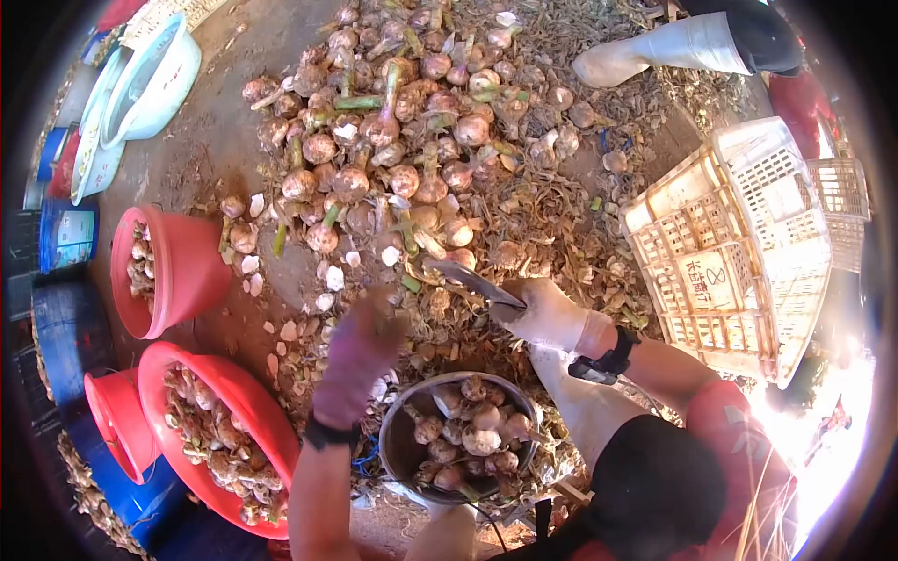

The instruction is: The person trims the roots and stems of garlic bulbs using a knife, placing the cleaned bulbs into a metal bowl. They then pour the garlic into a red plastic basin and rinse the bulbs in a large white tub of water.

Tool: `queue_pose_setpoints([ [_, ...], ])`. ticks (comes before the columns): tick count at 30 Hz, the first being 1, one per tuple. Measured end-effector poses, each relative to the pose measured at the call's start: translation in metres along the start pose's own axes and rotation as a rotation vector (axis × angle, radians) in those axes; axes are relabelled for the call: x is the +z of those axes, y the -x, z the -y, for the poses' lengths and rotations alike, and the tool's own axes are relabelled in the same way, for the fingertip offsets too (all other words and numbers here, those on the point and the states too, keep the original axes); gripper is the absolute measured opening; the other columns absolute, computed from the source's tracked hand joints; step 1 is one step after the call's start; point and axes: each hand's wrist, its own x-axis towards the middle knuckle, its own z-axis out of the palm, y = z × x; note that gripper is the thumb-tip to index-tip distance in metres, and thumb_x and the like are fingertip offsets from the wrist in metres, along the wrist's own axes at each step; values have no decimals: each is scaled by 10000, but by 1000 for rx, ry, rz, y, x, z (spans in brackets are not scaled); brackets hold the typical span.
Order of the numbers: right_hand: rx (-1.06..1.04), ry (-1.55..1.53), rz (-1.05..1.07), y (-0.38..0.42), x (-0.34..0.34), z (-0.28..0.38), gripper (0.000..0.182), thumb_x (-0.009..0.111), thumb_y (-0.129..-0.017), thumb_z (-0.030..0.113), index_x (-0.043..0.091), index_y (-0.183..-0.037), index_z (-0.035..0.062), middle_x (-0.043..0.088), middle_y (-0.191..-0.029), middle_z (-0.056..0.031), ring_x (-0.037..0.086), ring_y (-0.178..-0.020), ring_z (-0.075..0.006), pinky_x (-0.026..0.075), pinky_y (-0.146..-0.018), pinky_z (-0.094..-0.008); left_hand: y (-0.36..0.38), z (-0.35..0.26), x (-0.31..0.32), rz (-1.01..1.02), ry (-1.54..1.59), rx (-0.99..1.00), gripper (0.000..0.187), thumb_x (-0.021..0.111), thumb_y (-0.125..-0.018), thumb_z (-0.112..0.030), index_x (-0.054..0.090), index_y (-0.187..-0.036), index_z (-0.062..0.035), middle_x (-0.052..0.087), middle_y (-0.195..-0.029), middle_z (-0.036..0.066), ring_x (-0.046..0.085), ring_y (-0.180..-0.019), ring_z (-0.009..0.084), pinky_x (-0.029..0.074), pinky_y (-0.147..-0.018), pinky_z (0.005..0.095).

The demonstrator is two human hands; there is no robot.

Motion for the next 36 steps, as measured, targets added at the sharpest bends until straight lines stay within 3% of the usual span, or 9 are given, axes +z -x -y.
queue_pose_setpoints([
  [2,-11,-21,-44,1,-7,4,245,642,-805,222,614,-869,-14,587,-667,-195,572,-586,-297,459,-590,-394,-52,26,7,-320,-36,145,444,593,-831,-223,505,-1229,-45,606,-1099,219,602,-970,369,472,-845,424],
  [8,33,-41,-60,5,-20,2,223,636,-815,208,607,-851,-10,584,-648,-181,571,-577,-260,454,-573,-372,-118,33,50,-480,457,-93,444,624,-805,-206,513,-1196,-27,628,-1005,178,625,-927,308,485,-826,370],
  [11,27,-72,-86,3,-18,-2,217,629,-819,205,609,-834,-11,585,-646,-181,575,-576,-252,454,-569,-369,-86,18,48,-268,458,-283,471,673,-778,-174,517,-1197,-26,631,-1003,143,623,-922,250,486,-816,328],
  [15,28,-60,-31,2,-13,1,220,623,-816,209,617,-820,-11,591,-662,-185,584,-592,-284,458,-580,-384,-60,55,81,-242,854,-57,457,701,-771,-163,543,-1187,-57,621,-1032,115,600,-903,221,485,-813,337],
  [19,-16,-32,-59,-1,-4,0,243,622,-815,227,619,-824,-16,592,-664,-195,588,-602,-312,465,-590,-394,-77,49,91,-521,239,188,503,686,-787,-222,519,-1240,-78,622,-1095,124,593,-997,279,483,-838,395],
  [21,-32,-38,-71,1,-4,4,245,622,-812,231,623,-829,-13,590,-659,-196,589,-601,-314,467,-590,-396,-90,34,95,-548,275,75,518,688,-782,-243,516,-1241,-75,633,-1078,132,615,-956,308,491,-810,410],
  [28,-122,85,-100,0,-17,12,224,600,-823,237,624,-800,16,598,-666,-181,598,-609,-317,481,-590,-403,-59,5,56,-1,766,-93,376,674,-792,-141,564,-1123,-2,621,-786,61,581,-686,143,468,-589,276],
  [32,-260,210,-99,-6,-13,32,177,591,-811,229,637,-804,59,617,-681,-144,610,-627,-316,496,-583,-406,1,-37,25,18,571,-219,312,676,-786,-148,599,-1044,11,624,-789,68,570,-659,139,467,-577,285],
  [36,-234,336,-1,-8,-6,15,177,599,-787,232,628,-797,58,608,-669,-149,606,-613,-317,497,-576,-411,36,-33,25,-59,574,-87,242,666,-795,-141,616,-984,2,628,-783,66,579,-665,125,466,-572,268],
])
